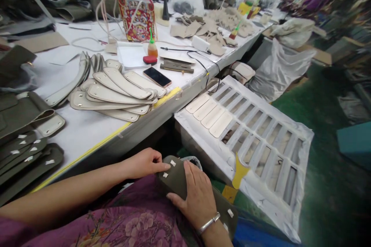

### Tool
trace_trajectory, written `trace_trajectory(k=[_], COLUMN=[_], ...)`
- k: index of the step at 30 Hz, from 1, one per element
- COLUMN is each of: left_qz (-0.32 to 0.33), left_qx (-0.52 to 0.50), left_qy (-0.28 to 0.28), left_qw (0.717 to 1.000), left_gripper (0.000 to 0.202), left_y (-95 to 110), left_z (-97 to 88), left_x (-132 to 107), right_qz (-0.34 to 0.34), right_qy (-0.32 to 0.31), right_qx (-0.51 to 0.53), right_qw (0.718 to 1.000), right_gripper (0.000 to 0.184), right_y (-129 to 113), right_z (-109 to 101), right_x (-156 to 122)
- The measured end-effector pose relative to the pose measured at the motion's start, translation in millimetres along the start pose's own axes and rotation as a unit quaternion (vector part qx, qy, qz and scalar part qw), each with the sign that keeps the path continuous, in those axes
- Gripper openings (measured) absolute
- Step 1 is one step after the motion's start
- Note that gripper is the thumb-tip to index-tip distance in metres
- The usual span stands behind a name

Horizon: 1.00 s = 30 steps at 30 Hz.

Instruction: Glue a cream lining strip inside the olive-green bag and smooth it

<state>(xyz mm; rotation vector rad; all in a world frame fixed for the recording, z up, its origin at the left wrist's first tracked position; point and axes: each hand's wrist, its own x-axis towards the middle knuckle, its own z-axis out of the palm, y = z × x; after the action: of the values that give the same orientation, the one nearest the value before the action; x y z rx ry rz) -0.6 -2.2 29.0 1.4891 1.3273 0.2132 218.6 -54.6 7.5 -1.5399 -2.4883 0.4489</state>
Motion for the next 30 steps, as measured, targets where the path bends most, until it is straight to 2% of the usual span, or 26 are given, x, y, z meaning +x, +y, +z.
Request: trace_trajectory(k=[6, 14, 21, 30], left_qz=[0.004, 0.036, 0.035, 0.012], left_qx=[0.007, 0.003, 0.081, 0.047], left_qy=[-0.043, -0.003, 0.031, 0.012], left_qw=[0.999, 0.999, 0.996, 0.999], left_gripper=[0.044, 0.038, 0.043, 0.036], left_y=[-2.5, -11.9, -9.4, -13.3], left_z=[-1.2, 9.5, 7.9, 8.6], left_x=[-0.9, -4.9, -2.6, -0.7], right_qz=[-0.003, 0.006, 0.020, 0.001], right_qy=[0.016, 0.024, 0.011, 0.020], right_qx=[-0.001, -0.013, -0.033, -0.057], right_qw=[1.000, 1.000, 0.999, 0.998], right_gripper=[0.084, 0.073, 0.073, 0.071], right_y=[-3.0, -4.5, -4.7, -4.2], right_z=[-3.0, 1.0, 5.1, 4.2], right_x=[1.3, 3.2, 2.1, 4.2])
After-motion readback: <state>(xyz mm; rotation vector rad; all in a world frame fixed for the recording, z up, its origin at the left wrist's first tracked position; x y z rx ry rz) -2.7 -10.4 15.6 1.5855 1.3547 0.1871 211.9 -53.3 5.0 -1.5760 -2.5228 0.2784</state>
